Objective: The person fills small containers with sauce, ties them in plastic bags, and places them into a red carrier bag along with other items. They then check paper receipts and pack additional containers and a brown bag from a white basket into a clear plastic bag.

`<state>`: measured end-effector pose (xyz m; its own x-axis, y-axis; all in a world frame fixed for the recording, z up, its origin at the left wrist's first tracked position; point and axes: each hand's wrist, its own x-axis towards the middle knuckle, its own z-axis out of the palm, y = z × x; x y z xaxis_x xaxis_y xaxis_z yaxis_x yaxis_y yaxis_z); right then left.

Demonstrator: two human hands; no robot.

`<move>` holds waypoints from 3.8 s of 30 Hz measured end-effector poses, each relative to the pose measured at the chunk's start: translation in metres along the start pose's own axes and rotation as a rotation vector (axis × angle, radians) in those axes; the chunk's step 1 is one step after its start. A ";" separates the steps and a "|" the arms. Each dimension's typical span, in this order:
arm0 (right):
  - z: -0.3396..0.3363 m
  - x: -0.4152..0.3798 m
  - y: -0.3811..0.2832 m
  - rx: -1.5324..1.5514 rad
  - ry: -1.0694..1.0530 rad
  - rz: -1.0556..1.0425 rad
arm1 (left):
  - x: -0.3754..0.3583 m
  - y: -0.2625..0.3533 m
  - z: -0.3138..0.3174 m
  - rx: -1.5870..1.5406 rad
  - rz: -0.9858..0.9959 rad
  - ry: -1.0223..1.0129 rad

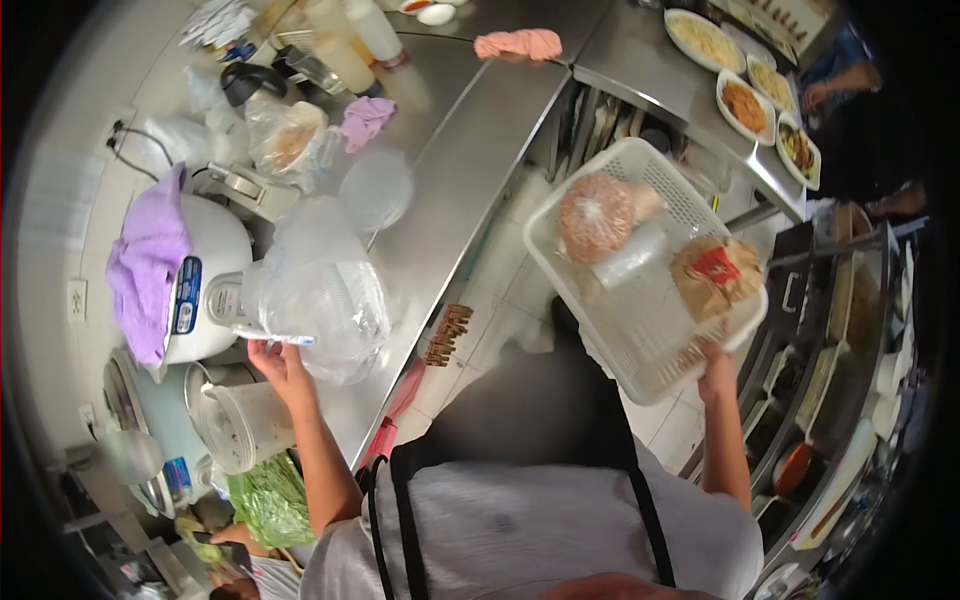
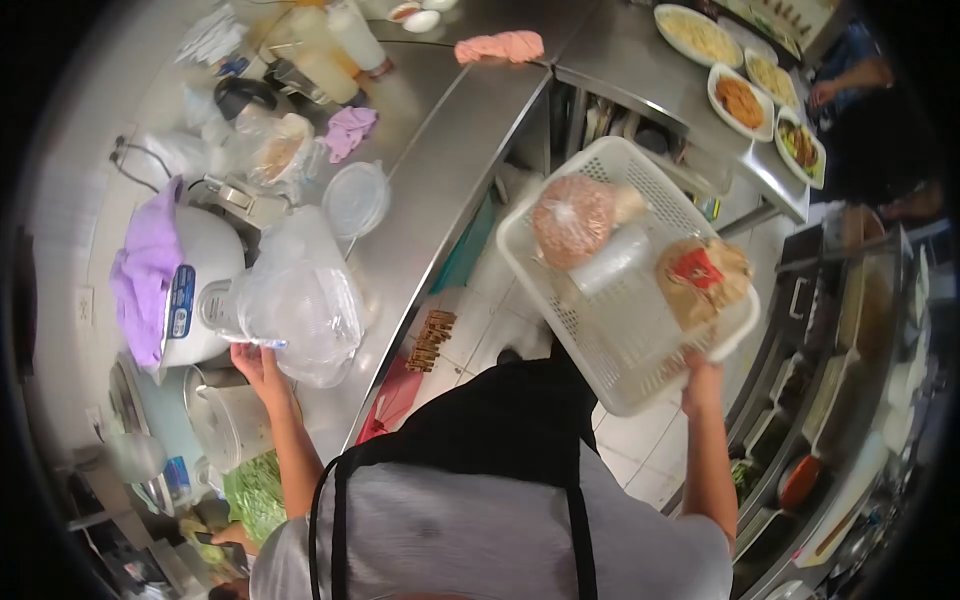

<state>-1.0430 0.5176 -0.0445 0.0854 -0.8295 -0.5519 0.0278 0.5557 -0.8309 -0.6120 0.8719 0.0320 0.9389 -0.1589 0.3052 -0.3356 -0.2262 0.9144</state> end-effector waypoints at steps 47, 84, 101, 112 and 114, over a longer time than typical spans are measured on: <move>0.454 -0.167 0.065 -1.621 -1.627 -1.534 | -0.047 -0.056 0.000 -0.547 -0.728 0.196; 0.380 -0.071 -0.137 -1.784 -1.401 -1.236 | -0.051 -0.049 0.025 -0.655 -0.760 0.119; 0.548 -0.135 0.092 -1.855 -1.218 -1.864 | -0.069 -0.055 0.046 -0.533 -0.458 0.247; 0.556 -0.167 0.087 -1.969 -1.183 -2.062 | -0.065 -0.057 0.046 -0.455 -0.468 0.233; 0.548 -0.160 0.087 -1.918 -1.222 -2.060 | -0.067 -0.060 0.044 -0.386 -0.487 0.229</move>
<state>-0.5085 0.7291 0.0098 0.8577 0.4772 -0.1915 0.5141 -0.8041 0.2985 -0.6579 0.8535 -0.0547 0.9832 0.0925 -0.1571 0.1425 0.1472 0.9788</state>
